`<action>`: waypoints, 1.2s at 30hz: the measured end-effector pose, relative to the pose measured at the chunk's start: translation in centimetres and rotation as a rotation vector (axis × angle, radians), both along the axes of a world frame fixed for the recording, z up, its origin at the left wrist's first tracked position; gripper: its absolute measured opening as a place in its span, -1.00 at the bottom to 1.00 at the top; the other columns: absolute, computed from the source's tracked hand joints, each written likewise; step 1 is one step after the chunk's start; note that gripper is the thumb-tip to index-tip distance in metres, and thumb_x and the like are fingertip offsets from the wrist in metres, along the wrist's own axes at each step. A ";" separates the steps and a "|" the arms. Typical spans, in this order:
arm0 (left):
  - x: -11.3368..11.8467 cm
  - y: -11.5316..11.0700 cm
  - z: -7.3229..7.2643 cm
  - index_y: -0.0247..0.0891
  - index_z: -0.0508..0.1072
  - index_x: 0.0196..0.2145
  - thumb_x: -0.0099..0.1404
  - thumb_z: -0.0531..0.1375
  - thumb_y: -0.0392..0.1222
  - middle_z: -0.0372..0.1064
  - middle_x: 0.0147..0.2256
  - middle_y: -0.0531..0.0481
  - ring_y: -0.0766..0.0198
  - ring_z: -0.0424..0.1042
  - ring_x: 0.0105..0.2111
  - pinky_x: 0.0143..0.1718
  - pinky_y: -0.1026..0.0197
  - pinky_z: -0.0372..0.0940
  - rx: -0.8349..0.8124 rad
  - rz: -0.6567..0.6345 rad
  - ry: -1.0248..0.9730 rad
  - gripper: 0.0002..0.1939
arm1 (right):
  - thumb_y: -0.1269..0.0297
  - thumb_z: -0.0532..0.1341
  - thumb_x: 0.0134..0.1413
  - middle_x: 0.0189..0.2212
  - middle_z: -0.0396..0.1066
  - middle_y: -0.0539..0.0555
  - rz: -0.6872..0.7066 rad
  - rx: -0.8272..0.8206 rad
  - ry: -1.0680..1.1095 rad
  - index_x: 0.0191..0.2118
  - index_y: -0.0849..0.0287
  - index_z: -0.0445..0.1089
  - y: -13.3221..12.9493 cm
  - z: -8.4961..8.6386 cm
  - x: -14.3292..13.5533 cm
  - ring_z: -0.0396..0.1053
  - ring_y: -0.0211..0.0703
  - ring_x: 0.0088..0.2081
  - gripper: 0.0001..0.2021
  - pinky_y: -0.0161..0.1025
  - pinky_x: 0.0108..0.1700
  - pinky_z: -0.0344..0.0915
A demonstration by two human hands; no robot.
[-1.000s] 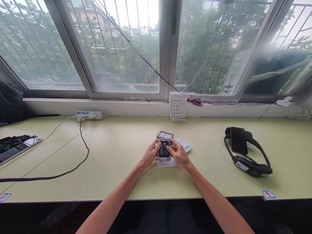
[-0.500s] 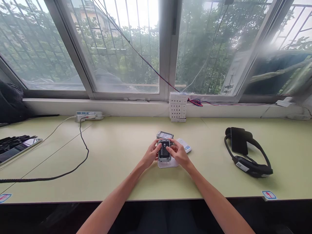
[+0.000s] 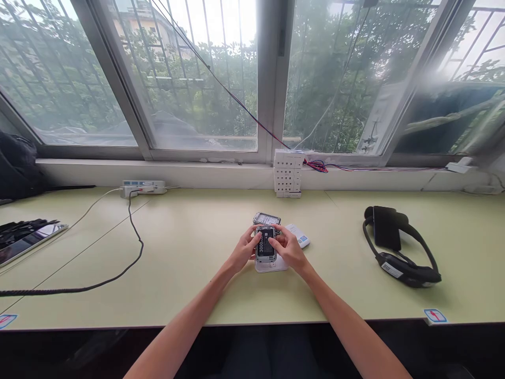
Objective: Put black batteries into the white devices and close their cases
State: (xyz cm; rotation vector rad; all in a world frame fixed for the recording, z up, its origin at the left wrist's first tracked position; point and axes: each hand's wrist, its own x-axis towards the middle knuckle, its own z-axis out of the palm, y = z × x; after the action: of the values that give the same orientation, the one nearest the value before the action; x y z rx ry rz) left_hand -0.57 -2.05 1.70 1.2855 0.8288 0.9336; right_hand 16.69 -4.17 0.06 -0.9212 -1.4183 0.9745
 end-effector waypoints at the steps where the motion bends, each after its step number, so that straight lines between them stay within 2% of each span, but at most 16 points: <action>1: 0.0 0.0 0.0 -0.10 0.31 0.03 0.20 0.20 0.20 0.40 -0.37 0.05 0.39 0.35 -0.56 -0.60 0.41 0.16 -0.002 0.001 0.003 -0.47 | 0.06 0.25 0.10 -0.54 0.41 0.00 -0.002 0.004 0.000 0.13 0.17 0.28 0.0 0.0 0.0 0.46 -0.10 -0.45 -0.49 -0.17 -0.41 0.46; 5: 0.0 -0.1 0.1 -0.10 0.30 0.03 0.20 0.20 0.20 0.38 -0.38 0.06 0.38 0.36 -0.54 -0.60 0.41 0.18 -0.003 -0.002 0.012 -0.47 | 0.07 0.25 0.10 -0.54 0.40 -0.01 0.002 0.007 0.003 0.12 0.17 0.28 0.0 -0.1 0.0 0.44 -0.11 -0.46 -0.50 -0.17 -0.40 0.46; 11: 0.2 -0.3 0.6 -0.16 0.34 0.03 0.17 0.24 0.17 0.41 -0.38 0.02 0.39 0.34 -0.55 -0.64 0.43 0.09 0.001 0.004 0.014 -0.44 | 0.10 0.24 0.12 -0.57 0.34 -0.06 0.026 -0.009 0.023 0.14 0.18 0.25 0.1 -0.2 -0.1 0.41 -0.16 -0.48 -0.50 -0.17 -0.36 0.46; 17: 0.2 -0.2 0.4 -0.34 0.45 -0.20 0.14 0.29 0.12 0.37 -0.47 -0.01 0.43 0.26 -0.60 -0.67 0.41 -0.05 0.016 -0.021 0.006 -0.54 | 0.10 0.23 0.13 -0.59 0.30 -0.08 0.001 0.009 -0.017 0.15 0.19 0.24 0.2 -0.2 -0.2 0.35 -0.20 -0.52 -0.50 -0.22 -0.39 0.41; 20: 0.3 0.0 0.2 -0.32 0.44 -0.19 0.13 0.30 0.10 0.32 -0.52 0.05 0.47 0.19 -0.63 -0.68 0.41 -0.07 -0.007 -0.008 -0.027 -0.56 | 0.10 0.21 0.14 -0.61 0.27 -0.10 -0.056 0.036 -0.055 0.10 0.20 0.28 0.3 -0.2 -0.2 0.29 -0.24 -0.55 -0.54 -0.28 -0.45 0.35; 24: 0.4 0.6 0.1 -0.30 0.38 -0.19 0.11 0.31 0.08 0.23 -0.58 0.14 0.52 0.08 -0.69 -0.72 0.42 -0.14 -0.084 0.081 -0.118 -0.56 | 0.11 0.17 0.17 -0.59 0.33 -0.05 -0.154 0.064 -0.114 -0.03 0.19 0.34 0.4 -0.1 0.0 0.32 -0.20 -0.55 -0.67 -0.28 -0.47 0.30; 29: 0.0 1.5 -0.1 -0.25 0.31 -0.23 0.10 0.30 0.04 0.22 -0.57 0.17 0.50 0.10 -0.70 -0.76 0.44 -0.13 -0.123 0.268 -0.275 -0.60 | 0.20 0.20 0.12 -0.54 0.41 0.02 -0.204 0.142 -0.322 -0.27 0.16 0.44 0.0 0.3 0.3 0.32 -0.19 -0.52 -0.84 -0.25 -0.44 0.26; 32: -0.2 1.7 -0.2 -0.23 0.28 -0.28 0.14 0.25 0.06 0.14 -0.63 0.21 0.52 0.01 -0.75 -0.78 0.43 -0.13 -0.126 0.333 -0.307 -0.65 | 0.25 0.24 0.07 -0.45 0.48 0.03 -0.167 0.226 -0.420 -0.30 0.14 0.48 -0.2 0.4 0.2 0.29 -0.22 -0.50 -0.89 -0.26 -0.42 0.24; 36: -0.3 1.9 -0.4 -0.21 0.23 -0.35 0.14 0.23 0.08 0.11 -0.66 0.23 0.51 -0.01 -0.77 -0.79 0.43 -0.13 -0.140 0.385 -0.326 -0.65 | 0.29 0.30 0.02 -0.35 0.51 0.05 -0.030 0.292 -0.491 -0.26 0.16 0.50 -0.6 0.5 0.0 0.26 -0.25 -0.47 -0.87 -0.28 -0.39 0.23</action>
State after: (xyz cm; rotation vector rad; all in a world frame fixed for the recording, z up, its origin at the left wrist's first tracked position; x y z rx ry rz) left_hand -0.86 -0.16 1.31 0.8351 0.8786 1.3255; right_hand 16.71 -4.80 0.54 -0.9950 -1.8922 0.5112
